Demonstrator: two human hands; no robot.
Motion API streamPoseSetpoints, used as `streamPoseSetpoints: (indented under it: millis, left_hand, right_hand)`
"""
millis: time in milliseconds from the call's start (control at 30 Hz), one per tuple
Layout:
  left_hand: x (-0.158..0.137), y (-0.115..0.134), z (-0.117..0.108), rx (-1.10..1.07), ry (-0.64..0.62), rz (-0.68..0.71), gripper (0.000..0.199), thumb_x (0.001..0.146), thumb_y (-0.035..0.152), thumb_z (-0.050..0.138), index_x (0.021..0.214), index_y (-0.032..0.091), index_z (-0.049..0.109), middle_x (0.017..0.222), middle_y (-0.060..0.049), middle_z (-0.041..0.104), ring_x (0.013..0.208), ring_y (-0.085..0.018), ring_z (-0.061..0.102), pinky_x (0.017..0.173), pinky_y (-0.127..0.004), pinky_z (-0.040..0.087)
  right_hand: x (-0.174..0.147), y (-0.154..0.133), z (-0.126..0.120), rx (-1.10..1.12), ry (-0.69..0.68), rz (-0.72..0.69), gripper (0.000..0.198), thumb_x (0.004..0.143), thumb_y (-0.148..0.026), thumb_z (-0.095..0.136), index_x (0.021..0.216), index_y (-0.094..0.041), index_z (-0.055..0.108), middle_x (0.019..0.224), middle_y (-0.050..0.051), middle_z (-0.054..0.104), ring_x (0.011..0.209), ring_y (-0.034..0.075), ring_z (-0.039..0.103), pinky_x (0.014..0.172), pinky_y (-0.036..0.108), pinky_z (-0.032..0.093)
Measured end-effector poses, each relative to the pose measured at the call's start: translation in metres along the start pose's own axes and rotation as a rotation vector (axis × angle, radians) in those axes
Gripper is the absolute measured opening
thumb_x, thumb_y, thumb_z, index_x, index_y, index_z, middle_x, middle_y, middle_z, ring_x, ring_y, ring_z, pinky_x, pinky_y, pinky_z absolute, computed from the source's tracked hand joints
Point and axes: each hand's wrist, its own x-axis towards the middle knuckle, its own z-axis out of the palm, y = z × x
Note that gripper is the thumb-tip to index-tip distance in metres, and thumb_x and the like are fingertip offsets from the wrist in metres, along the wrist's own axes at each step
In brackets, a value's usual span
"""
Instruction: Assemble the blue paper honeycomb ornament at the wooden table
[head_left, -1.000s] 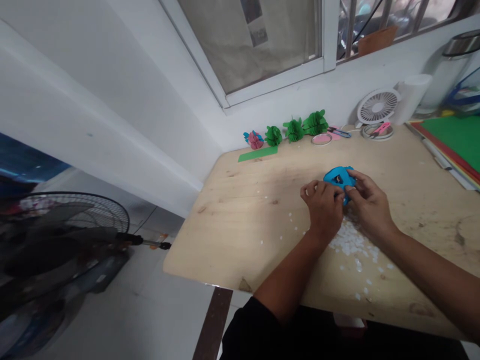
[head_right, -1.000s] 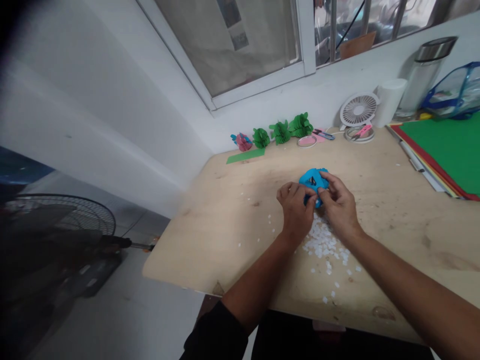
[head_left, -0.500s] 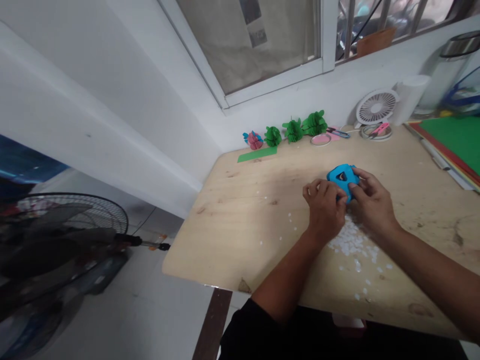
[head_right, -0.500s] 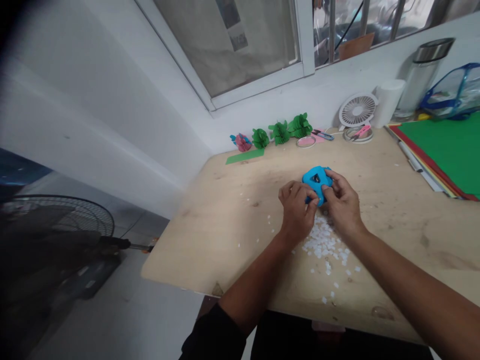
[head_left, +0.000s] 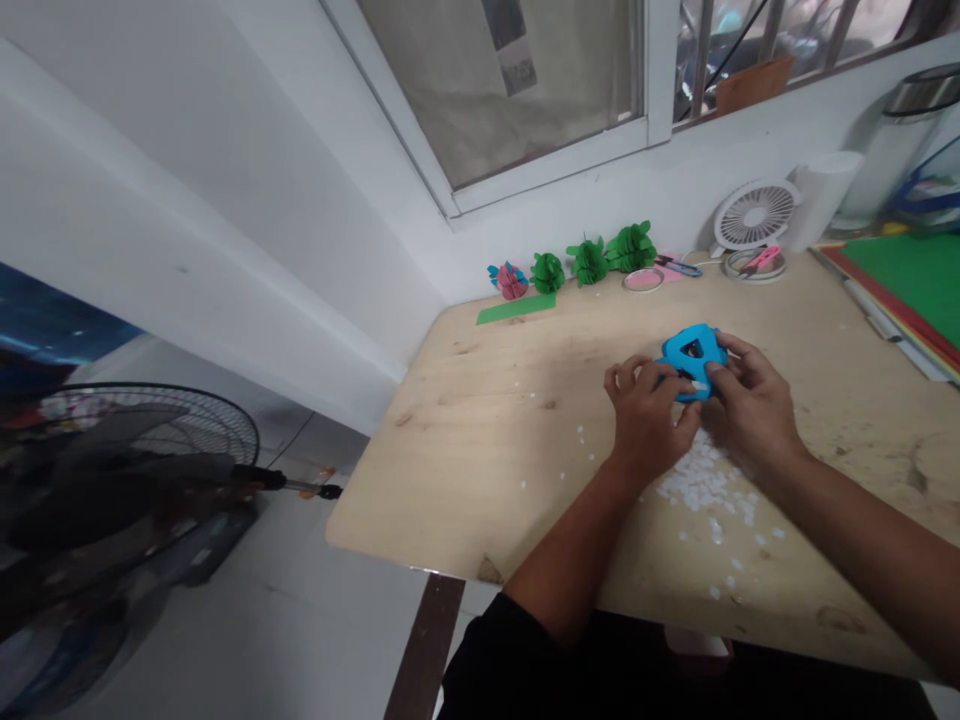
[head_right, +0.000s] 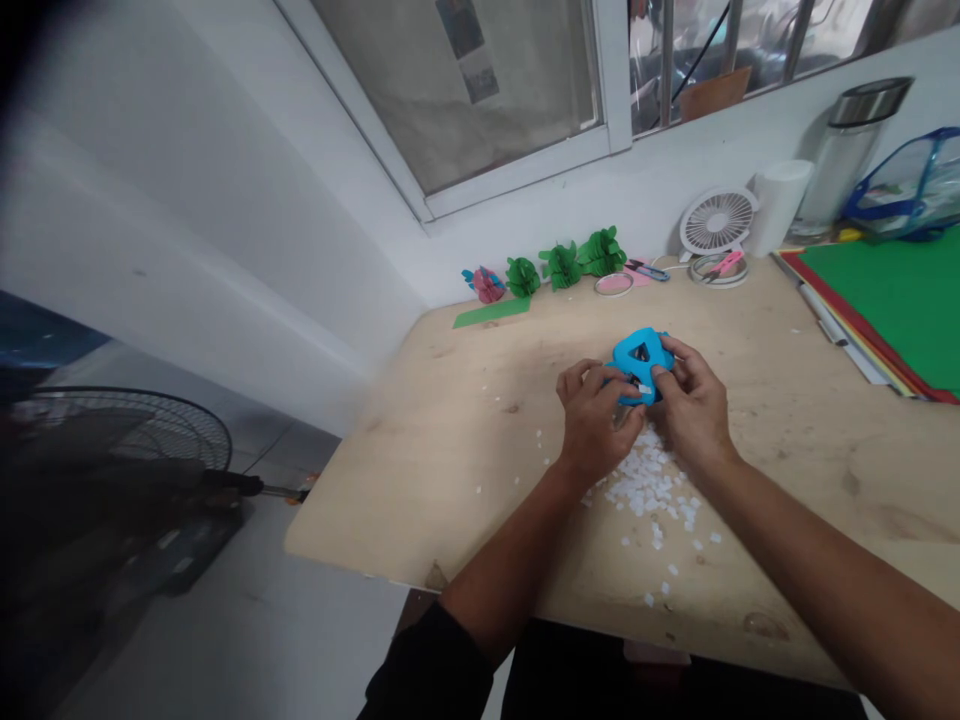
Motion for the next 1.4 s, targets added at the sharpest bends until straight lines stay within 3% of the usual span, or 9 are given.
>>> streamPoseSetpoints:
  millis: [167, 400, 667, 867, 1100, 1400]
  left_hand:
    - [0.0, 0.0, 0.001, 0.01, -0.016, 0.017, 0.015, 0.086, 0.031, 0.082, 0.078, 0.026, 0.071, 0.11, -0.002, 0.078, 0.125, -0.028, 0.059, 0.111, -0.045, 0.038]
    - [0.002, 0.003, 0.002, 0.004, 0.02, -0.101, 0.021, 0.087, 0.033, 0.083, 0.103, 0.026, 0.073, 0.106, -0.003, 0.079, 0.12, -0.027, 0.063, 0.111, -0.043, 0.041]
    - [0.002, 0.003, 0.002, 0.01, 0.014, -0.138, 0.008, 0.089, 0.03, 0.082, 0.094, 0.027, 0.076, 0.099, -0.001, 0.079, 0.117, -0.027, 0.064, 0.11, -0.046, 0.041]
    - [0.003, 0.005, 0.0, 0.012, 0.0, -0.127, 0.012, 0.088, 0.023, 0.081, 0.096, 0.027, 0.075, 0.101, 0.0, 0.08, 0.12, -0.028, 0.064, 0.111, -0.047, 0.039]
    - [0.005, 0.008, -0.003, -0.029, -0.034, -0.149, 0.009, 0.092, 0.022, 0.078, 0.086, 0.027, 0.072, 0.098, 0.001, 0.08, 0.119, -0.025, 0.064, 0.111, -0.044, 0.04]
    - [0.007, 0.01, -0.014, -0.105, -0.098, -0.045, 0.018, 0.084, 0.028, 0.085, 0.072, 0.026, 0.073, 0.111, -0.001, 0.08, 0.13, -0.027, 0.06, 0.117, -0.046, 0.041]
  right_hand:
    - [0.002, 0.003, -0.001, -0.028, 0.001, -0.011, 0.045, 0.072, -0.035, 0.08, 0.115, -0.024, 0.076, 0.079, 0.0, 0.067, 0.065, 0.017, 0.06, 0.057, 0.03, 0.052]
    - [0.002, 0.007, 0.0, -0.034, -0.03, -0.049, 0.047, 0.072, -0.037, 0.081, 0.117, -0.024, 0.075, 0.085, 0.002, 0.07, 0.074, 0.019, 0.065, 0.068, 0.035, 0.058]
    - [-0.004, 0.005, 0.001, -0.056, -0.063, -0.095, 0.047, 0.073, -0.039, 0.081, 0.118, -0.025, 0.076, 0.086, 0.001, 0.07, 0.07, 0.017, 0.058, 0.064, 0.032, 0.053]
    - [-0.003, 0.005, 0.001, -0.08, -0.059, -0.12, 0.046, 0.075, -0.04, 0.081, 0.118, -0.025, 0.075, 0.093, 0.003, 0.073, 0.076, 0.019, 0.063, 0.067, 0.034, 0.056]
    - [-0.003, 0.006, 0.002, -0.07, -0.05, -0.11, 0.046, 0.074, -0.037, 0.08, 0.118, -0.024, 0.077, 0.091, 0.003, 0.071, 0.076, 0.019, 0.062, 0.071, 0.036, 0.057]
    - [0.002, 0.005, -0.001, -0.022, -0.029, -0.069, 0.044, 0.073, -0.035, 0.079, 0.116, -0.025, 0.076, 0.08, -0.001, 0.066, 0.064, 0.015, 0.054, 0.055, 0.029, 0.047]
